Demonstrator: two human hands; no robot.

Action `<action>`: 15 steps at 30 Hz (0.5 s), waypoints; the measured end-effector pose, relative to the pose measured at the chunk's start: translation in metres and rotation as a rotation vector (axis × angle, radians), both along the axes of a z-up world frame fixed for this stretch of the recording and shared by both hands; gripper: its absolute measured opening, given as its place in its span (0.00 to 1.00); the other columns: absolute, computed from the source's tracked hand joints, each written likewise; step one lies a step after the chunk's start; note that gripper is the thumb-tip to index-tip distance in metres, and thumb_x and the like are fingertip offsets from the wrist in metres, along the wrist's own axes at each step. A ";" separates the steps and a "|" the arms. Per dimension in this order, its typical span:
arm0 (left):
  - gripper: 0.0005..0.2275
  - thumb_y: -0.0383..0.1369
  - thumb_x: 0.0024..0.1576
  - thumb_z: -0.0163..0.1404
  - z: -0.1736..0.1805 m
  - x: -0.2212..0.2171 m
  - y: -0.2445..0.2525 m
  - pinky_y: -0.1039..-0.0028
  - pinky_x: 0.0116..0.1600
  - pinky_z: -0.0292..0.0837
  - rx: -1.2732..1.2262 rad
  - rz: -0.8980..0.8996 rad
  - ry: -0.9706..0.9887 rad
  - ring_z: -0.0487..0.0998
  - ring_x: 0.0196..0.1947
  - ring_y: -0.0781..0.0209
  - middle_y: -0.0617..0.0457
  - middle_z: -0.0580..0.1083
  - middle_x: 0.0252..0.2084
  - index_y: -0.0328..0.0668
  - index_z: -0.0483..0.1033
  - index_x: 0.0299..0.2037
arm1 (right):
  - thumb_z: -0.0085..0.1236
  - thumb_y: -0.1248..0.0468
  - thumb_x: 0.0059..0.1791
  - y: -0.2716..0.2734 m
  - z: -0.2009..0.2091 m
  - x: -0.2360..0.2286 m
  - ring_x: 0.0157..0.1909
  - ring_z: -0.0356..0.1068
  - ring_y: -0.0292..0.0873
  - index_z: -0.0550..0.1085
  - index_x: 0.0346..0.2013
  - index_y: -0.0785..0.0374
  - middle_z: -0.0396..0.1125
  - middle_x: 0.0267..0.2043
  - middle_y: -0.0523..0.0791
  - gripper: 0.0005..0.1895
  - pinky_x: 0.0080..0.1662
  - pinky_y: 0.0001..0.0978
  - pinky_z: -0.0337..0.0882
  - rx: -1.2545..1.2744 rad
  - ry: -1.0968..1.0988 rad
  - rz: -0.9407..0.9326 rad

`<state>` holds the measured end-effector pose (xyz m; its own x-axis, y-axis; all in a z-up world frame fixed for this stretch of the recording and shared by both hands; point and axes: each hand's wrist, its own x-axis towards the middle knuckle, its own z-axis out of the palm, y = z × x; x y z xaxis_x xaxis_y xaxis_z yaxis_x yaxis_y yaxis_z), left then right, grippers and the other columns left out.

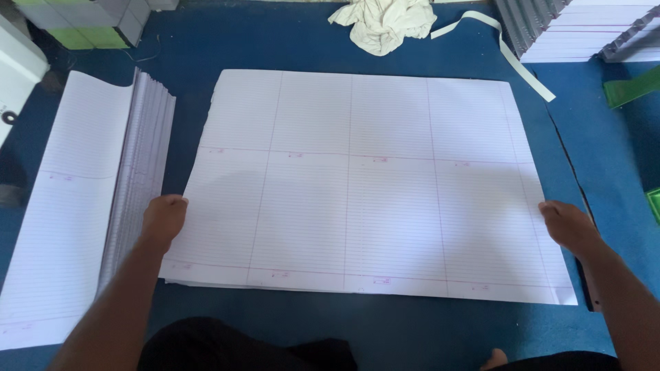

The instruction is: The person folds large sheets of lined paper in half and then in half again, using a small wooden block to press and sharpen the creases. The folded sheets are stacked to the left side of the workspace.

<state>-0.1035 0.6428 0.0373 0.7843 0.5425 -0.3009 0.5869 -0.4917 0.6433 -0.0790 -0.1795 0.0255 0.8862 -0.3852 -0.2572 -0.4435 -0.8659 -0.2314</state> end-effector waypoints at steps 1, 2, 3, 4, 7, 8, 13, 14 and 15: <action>0.15 0.35 0.63 0.47 -0.002 0.000 -0.003 0.59 0.51 0.75 0.044 -0.008 -0.010 0.80 0.47 0.45 0.38 0.79 0.50 0.36 0.80 0.54 | 0.35 0.49 0.62 0.000 -0.001 0.001 0.54 0.71 0.58 0.73 0.64 0.65 0.71 0.54 0.60 0.28 0.58 0.61 0.68 -0.009 0.031 -0.005; 0.15 0.34 0.63 0.46 -0.004 -0.001 -0.005 0.58 0.50 0.75 0.090 -0.014 -0.022 0.80 0.46 0.45 0.38 0.79 0.49 0.37 0.81 0.54 | 0.34 0.49 0.62 0.000 -0.002 0.002 0.52 0.74 0.58 0.73 0.64 0.65 0.73 0.51 0.60 0.28 0.58 0.60 0.70 -0.016 0.060 -0.008; 0.15 0.34 0.64 0.45 -0.004 -0.003 -0.007 0.58 0.50 0.76 0.136 -0.020 -0.034 0.80 0.45 0.44 0.38 0.79 0.49 0.38 0.81 0.53 | 0.36 0.50 0.62 0.000 -0.002 0.002 0.51 0.73 0.58 0.73 0.64 0.64 0.73 0.51 0.59 0.27 0.58 0.60 0.70 -0.003 0.049 -0.029; 0.14 0.33 0.64 0.46 -0.004 -0.004 -0.008 0.58 0.51 0.75 0.178 -0.037 -0.075 0.80 0.45 0.44 0.38 0.79 0.49 0.38 0.82 0.52 | 0.38 0.50 0.61 -0.003 -0.001 0.000 0.51 0.73 0.57 0.73 0.64 0.63 0.73 0.51 0.59 0.26 0.58 0.59 0.69 0.009 0.036 -0.051; 0.13 0.35 0.65 0.49 -0.002 -0.006 -0.014 0.58 0.52 0.74 0.214 -0.030 -0.109 0.80 0.45 0.43 0.37 0.80 0.46 0.36 0.84 0.48 | 0.48 0.52 0.60 -0.011 0.005 -0.006 0.48 0.74 0.59 0.76 0.57 0.70 0.74 0.48 0.61 0.24 0.54 0.56 0.73 0.201 -0.006 -0.202; 0.13 0.37 0.65 0.50 -0.002 -0.007 -0.016 0.57 0.51 0.75 0.168 0.014 -0.061 0.81 0.44 0.42 0.36 0.80 0.44 0.34 0.83 0.47 | 0.52 0.53 0.60 -0.010 0.005 -0.007 0.47 0.74 0.59 0.79 0.53 0.74 0.75 0.47 0.63 0.24 0.52 0.55 0.75 0.294 -0.021 -0.265; 0.12 0.37 0.62 0.55 -0.005 -0.004 -0.019 0.60 0.48 0.75 0.162 0.098 -0.115 0.81 0.42 0.46 0.40 0.80 0.43 0.35 0.82 0.46 | 0.57 0.56 0.54 0.000 0.021 -0.010 0.40 0.74 0.46 0.77 0.51 0.66 0.74 0.42 0.52 0.18 0.46 0.42 0.74 0.300 -0.138 -0.210; 0.12 0.36 0.61 0.55 -0.009 -0.004 -0.018 0.60 0.48 0.76 0.157 0.101 -0.138 0.81 0.42 0.47 0.41 0.80 0.43 0.35 0.82 0.46 | 0.59 0.56 0.54 0.002 0.027 -0.012 0.40 0.72 0.45 0.77 0.50 0.70 0.73 0.41 0.52 0.19 0.47 0.41 0.70 0.397 -0.211 -0.325; 0.11 0.34 0.61 0.55 -0.013 -0.003 -0.018 0.61 0.48 0.76 0.151 0.103 -0.161 0.81 0.41 0.47 0.41 0.80 0.42 0.34 0.82 0.47 | 0.59 0.56 0.55 0.003 0.035 -0.013 0.38 0.70 0.45 0.77 0.49 0.70 0.73 0.40 0.53 0.19 0.46 0.41 0.70 0.376 -0.218 -0.354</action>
<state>-0.1061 0.6245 0.0241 0.7535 0.6518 -0.0856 0.5350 -0.5322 0.6562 -0.0923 -0.1760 0.0610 0.7675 -0.5860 -0.2599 -0.5997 -0.5130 -0.6142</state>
